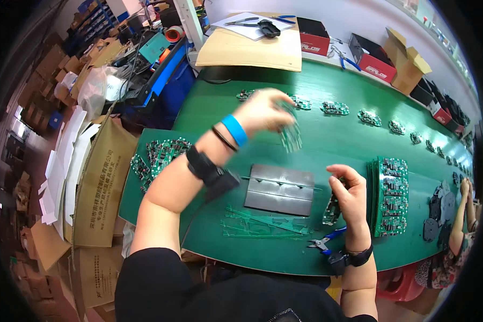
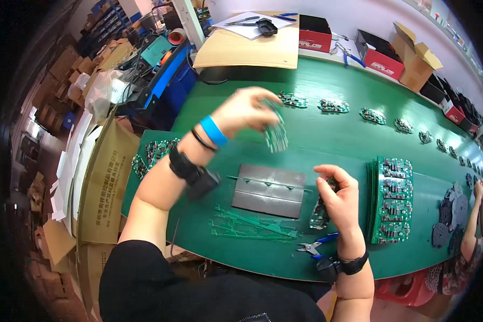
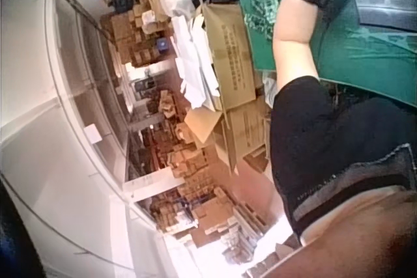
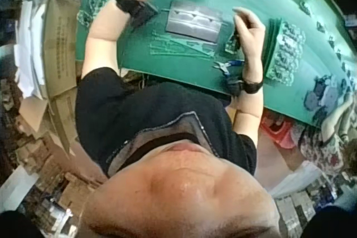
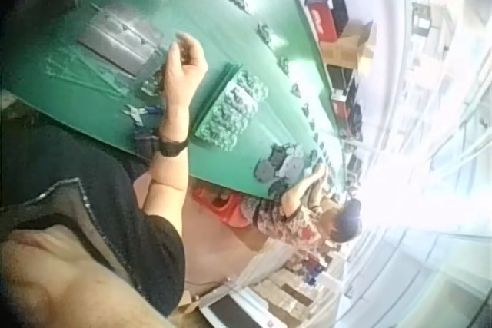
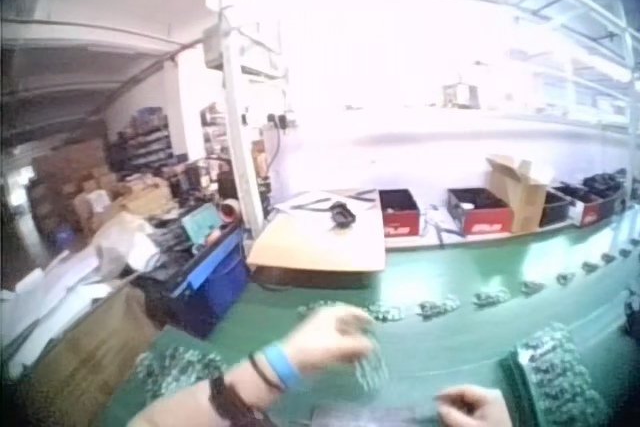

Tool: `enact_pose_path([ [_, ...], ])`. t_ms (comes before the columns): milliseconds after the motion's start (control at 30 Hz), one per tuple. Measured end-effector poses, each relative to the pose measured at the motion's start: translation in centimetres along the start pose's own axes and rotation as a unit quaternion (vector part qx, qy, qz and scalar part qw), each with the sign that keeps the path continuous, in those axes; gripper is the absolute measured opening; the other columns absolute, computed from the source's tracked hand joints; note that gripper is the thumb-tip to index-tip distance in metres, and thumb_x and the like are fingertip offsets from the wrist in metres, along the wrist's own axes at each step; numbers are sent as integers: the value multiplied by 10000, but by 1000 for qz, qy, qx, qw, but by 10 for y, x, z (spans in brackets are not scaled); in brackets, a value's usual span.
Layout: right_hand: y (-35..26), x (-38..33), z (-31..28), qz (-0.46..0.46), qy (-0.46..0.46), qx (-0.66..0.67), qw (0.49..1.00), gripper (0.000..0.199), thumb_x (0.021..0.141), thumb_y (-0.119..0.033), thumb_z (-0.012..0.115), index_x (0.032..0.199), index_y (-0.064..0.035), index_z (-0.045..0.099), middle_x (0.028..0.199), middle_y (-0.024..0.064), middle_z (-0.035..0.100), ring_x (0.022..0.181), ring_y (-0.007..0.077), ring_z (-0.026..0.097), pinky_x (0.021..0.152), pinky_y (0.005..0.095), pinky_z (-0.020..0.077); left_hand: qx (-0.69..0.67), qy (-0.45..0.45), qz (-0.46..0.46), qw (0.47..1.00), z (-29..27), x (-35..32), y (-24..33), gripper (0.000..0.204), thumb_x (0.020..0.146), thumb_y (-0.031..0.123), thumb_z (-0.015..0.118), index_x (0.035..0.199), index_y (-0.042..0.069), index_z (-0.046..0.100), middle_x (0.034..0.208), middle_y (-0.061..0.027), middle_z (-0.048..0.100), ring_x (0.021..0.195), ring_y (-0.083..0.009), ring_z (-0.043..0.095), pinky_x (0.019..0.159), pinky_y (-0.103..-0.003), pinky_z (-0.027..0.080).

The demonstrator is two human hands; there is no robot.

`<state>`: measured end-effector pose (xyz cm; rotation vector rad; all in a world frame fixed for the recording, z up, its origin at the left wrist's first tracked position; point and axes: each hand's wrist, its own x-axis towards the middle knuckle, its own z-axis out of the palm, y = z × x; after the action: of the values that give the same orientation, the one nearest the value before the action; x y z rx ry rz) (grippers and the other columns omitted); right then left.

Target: The person uses a pair of blue-handled pliers to trim the edges of green circuit boards. They hold the boards in their left hand and carefully cut away excess material along the perimeter. The trimmed boards are then placed into a stack on the table.

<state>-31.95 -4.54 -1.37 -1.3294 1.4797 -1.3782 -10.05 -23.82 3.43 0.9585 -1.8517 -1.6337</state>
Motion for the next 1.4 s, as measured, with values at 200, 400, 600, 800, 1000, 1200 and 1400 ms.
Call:
enact_pose_path([
  [200, -14, 3, 2, 55, -129, -289, 947, 265, 772, -246, 774, 881, -16, 697, 646, 113, 612, 562, 200, 568, 548, 330, 439, -74, 430, -97, 895, -167, 28, -101, 249, 822, 63, 692, 1059, 72, 616, 883, -47, 632, 700, -156, 609, 553, -300, 541],
  [400, -11, -1, 2, 9, -104, -333, 937, 273, 751, -239, 769, 942, -58, 696, 700, 112, 660, 653, 298, 645, 625, 403, 501, -6, 528, -159, 834, -190, 49, -144, 444, 804, 110, 748, 1219, 67, 596, 1046, -136, 663, 827, -246, 656, 633, -376, 566],
  [600, 2, -3, -1, -74, -95, -351, 929, 108, 740, -138, 719, 809, -55, 710, 764, 110, 690, 720, 296, 668, 671, 376, 523, 420, 499, -213, 727, -173, 46, -127, 629, 787, 481, 709, 1286, 114, 598, 1268, -148, 616, 1215, -306, 496, 1050, -459, 315],
  [800, -17, -9, -10, -99, -139, -285, 943, 103, 723, -117, 712, 791, -40, 710, 742, 131, 679, 683, 296, 660, 638, 366, 517, 272, 401, 94, 870, -120, 12, -70, 221, 829, 195, 705, 957, 17, 726, 883, -119, 726, 808, -200, 686, 750, -309, 533],
  [1000, -29, -19, -3, -30, -137, -221, 965, 182, 765, -175, 766, 783, -12, 688, 554, 78, 550, 505, 165, 524, 520, 299, 429, 114, 27, 62, 991, 13, -69, -5, 272, 941, 267, 628, 1044, 25, 696, 901, -42, 700, 768, -102, 644, 648, -266, 533],
  [1200, -22, -23, 17, -40, -128, 26, 991, 252, 862, -133, 712, 1043, -14, 583, 838, -3, 577, 770, 77, 525, 702, 239, 452, -89, -177, 8, 980, 127, -117, -28, 792, 834, 102, 737, 1484, 17, 292, 1302, -103, 534, 1013, -128, 571, 810, -290, 519],
  [1400, -26, -30, 10, -137, -73, -96, 983, 488, 838, -112, 700, 1301, -66, 551, 1167, 87, 587, 1015, 178, 540, 820, 298, 457, -116, 55, 73, 989, 92, -141, -42, 593, 848, -17, 640, 1389, 4, 398, 1273, -102, 554, 1120, -170, 569, 906, -320, 515],
])
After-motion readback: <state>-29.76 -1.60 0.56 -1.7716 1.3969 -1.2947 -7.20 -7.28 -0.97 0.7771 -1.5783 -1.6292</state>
